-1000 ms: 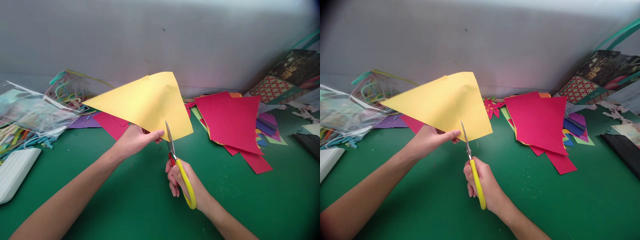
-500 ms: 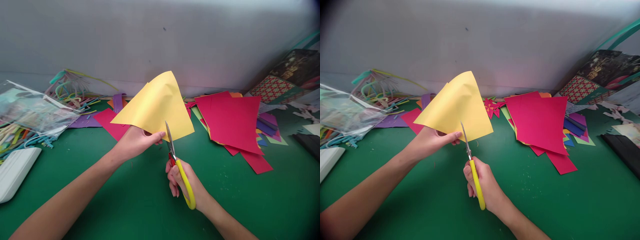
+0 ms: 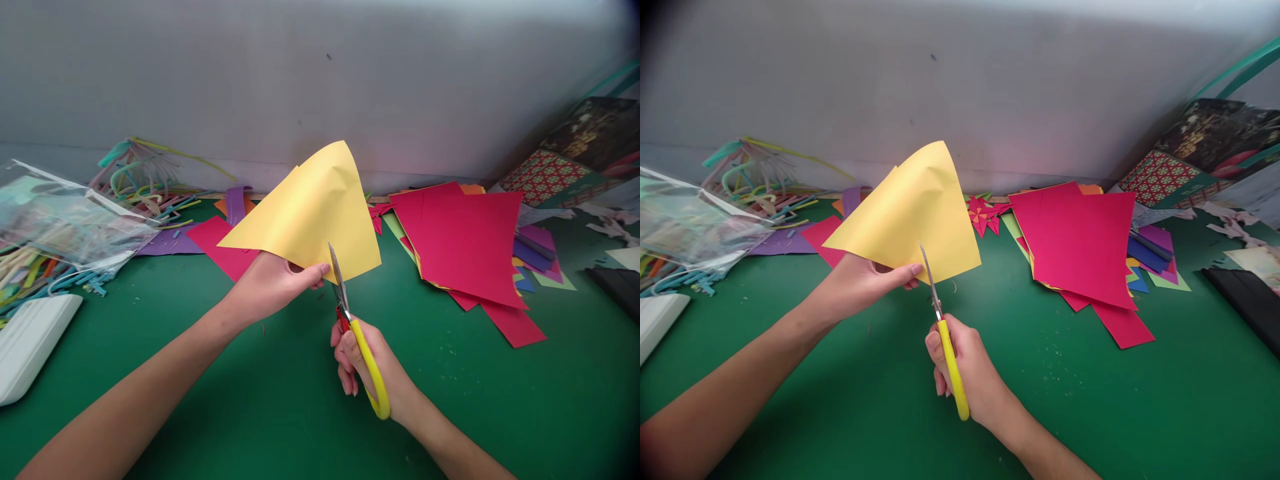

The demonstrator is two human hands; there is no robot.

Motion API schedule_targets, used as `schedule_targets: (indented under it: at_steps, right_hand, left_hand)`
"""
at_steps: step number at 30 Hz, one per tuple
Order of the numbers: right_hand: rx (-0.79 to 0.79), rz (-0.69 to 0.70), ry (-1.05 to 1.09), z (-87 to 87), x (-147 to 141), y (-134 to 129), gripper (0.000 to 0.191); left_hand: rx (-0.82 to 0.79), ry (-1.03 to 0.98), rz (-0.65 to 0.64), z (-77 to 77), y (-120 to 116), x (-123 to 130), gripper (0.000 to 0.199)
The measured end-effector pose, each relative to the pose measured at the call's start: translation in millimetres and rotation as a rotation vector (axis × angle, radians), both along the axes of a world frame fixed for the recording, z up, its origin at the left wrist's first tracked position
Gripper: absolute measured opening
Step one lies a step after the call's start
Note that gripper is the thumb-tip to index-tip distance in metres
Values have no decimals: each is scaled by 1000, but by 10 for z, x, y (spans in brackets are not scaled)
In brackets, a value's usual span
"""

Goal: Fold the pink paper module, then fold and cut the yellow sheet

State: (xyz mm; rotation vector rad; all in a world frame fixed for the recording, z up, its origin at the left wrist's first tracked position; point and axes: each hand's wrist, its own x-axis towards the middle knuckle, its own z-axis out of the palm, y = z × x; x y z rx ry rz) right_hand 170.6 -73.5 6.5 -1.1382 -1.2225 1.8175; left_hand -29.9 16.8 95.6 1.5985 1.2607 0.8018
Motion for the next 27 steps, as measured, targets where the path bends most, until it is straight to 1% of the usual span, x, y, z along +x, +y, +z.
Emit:
schedule_targets:
  at_steps: [13, 27]
  right_hand:
    - [18, 4, 18, 25, -4, -3, 51]
    - [-7, 4, -7, 4, -3, -3, 55]
  left_hand:
    - [-66, -91, -16, -16, 18, 0, 35]
    - [-66, -74, -15, -24, 23, -3, 36]
